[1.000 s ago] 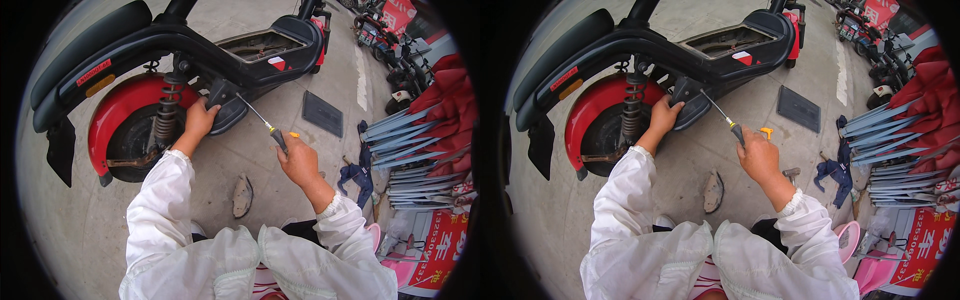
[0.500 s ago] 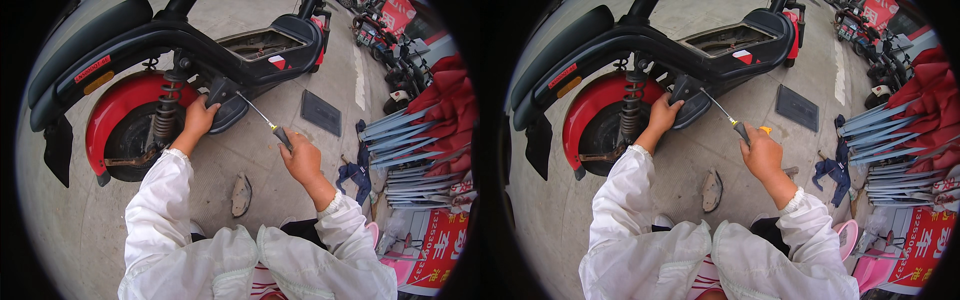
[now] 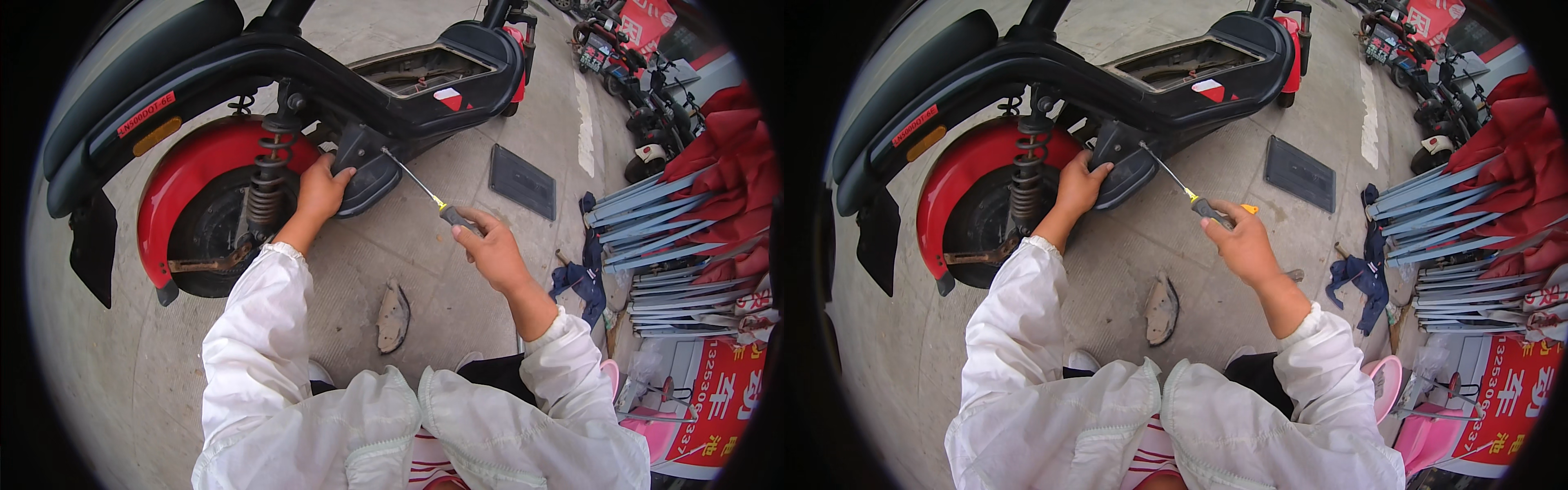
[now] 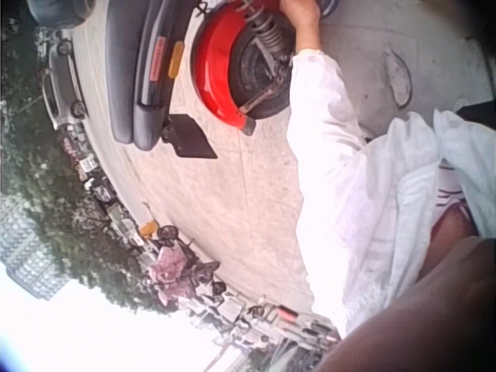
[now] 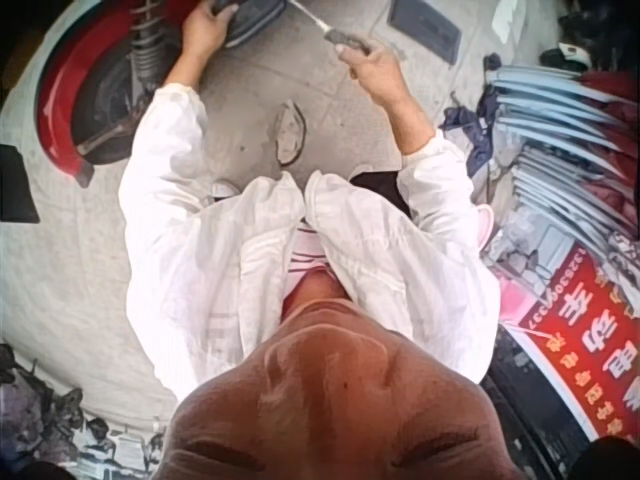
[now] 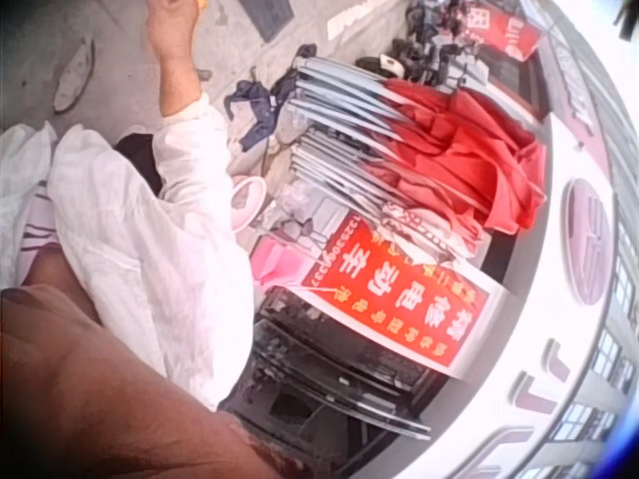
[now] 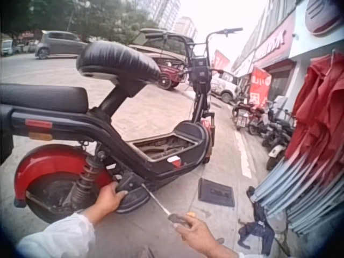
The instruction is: The person uses a screwdriver to remove screws from a black plastic scooter part, then reattaches the part to the scooter frame and tightens the screws.
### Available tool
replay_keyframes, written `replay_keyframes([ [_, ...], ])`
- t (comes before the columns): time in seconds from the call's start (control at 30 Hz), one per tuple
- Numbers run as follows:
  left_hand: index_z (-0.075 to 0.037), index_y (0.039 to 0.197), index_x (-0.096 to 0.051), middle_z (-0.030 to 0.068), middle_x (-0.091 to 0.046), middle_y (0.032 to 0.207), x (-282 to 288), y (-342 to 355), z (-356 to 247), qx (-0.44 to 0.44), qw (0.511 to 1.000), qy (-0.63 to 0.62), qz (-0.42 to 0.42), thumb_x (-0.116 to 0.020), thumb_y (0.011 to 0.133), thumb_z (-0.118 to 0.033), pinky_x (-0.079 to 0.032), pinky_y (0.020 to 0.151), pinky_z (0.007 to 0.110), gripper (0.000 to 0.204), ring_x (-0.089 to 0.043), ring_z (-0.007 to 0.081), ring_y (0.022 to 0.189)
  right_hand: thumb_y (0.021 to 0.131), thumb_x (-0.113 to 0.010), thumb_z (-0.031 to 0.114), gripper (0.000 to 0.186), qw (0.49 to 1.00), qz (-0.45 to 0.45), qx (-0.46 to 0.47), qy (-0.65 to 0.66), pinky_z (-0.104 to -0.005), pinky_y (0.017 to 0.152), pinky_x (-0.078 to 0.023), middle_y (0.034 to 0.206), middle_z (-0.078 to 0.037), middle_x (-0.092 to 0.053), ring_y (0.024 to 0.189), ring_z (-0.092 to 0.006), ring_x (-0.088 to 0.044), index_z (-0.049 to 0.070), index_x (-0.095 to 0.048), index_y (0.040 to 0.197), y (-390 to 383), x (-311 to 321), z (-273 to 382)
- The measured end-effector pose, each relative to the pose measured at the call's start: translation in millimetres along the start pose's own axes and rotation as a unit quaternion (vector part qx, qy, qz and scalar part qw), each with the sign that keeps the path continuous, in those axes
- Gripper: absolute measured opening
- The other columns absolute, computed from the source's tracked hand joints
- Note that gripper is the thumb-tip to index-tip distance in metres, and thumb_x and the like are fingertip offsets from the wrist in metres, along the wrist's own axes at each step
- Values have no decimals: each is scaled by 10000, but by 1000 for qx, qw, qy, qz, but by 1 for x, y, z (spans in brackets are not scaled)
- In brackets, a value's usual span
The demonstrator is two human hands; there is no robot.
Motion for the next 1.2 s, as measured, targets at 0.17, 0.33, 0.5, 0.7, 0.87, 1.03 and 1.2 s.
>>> replay_keyframes([
  [0.17,43,1083,-645,266,-692,926,2,-3,2,-16,1000,17,-8,-752,842,-263,-531,789,433,404,-687,415,902,856,-741,254,402,930,124,-311,151,-369,575,-496,899,-137,-662,708,-276,-658,73,-658,1206,5,-2,2],
  [0.33,36,1082,-629,269,-686,918,-3,-12,-5,-13,1000,2,9,-754,839,-226,-530,778,423,378,-686,413,899,900,-700,211,382,934,-56,129,-328,-257,540,-438,853,-17,-603,665,-113,-557,-42,-652,1182,-12,-3,29],
  [0.5,22,1134,-629,242,-703,920,-11,-25,-8,-44,998,-54,-8,-755,846,-211,-536,783,388,391,-705,371,877,876,-704,177,437,961,88,-234,116,-251,537,-429,817,-6,-596,639,-89,-543,-47,-647,1245,-3,20,19],
  [0.7,12,1238,-632,149,-739,967,-21,-30,-8,65,980,-144,121,-738,890,-279,-542,803,334,466,-709,213,863,883,-709,214,461,973,99,-204,46,-250,522,-408,674,6,-536,562,-70,-497,-40,-644,1262,-8,32,4],
  [0.87,41,1185,-641,118,-732,938,-19,-10,-21,115,968,-187,120,-732,897,-206,-544,735,292,391,-693,150,776,896,-690,217,451,971,117,-188,91,-249,523,-409,669,14,-535,561,-66,-494,-25,-642,1273,-4,31,-2],
  [1.03,46,1163,-631,85,-724,960,-14,-12,-27,137,955,-221,145,-707,908,-87,-542,736,281,297,-681,136,793,905,-667,209,433,969,157,-167,95,-248,531,-408,669,14,-533,570,-63,-495,-31,-640,1264,-4,33,2],
  [1.2,36,1159,-632,83,-720,979,-8,-12,-20,144,957,-208,138,-712,906,-80,-544,752,270,289,-681,131,812,900,-652,205,426,965,194,-145,101,-309,585,-448,671,-31,-561,615,-121,-537,-28,-629,1257,3,31,6],
])
Point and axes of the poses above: each hand's wrist, its own y-axis towards the middle knuckle, its own x-axis out of the back of the hand, z = x × y, the point moved 1 cm from there along y, towards the middle knuckle
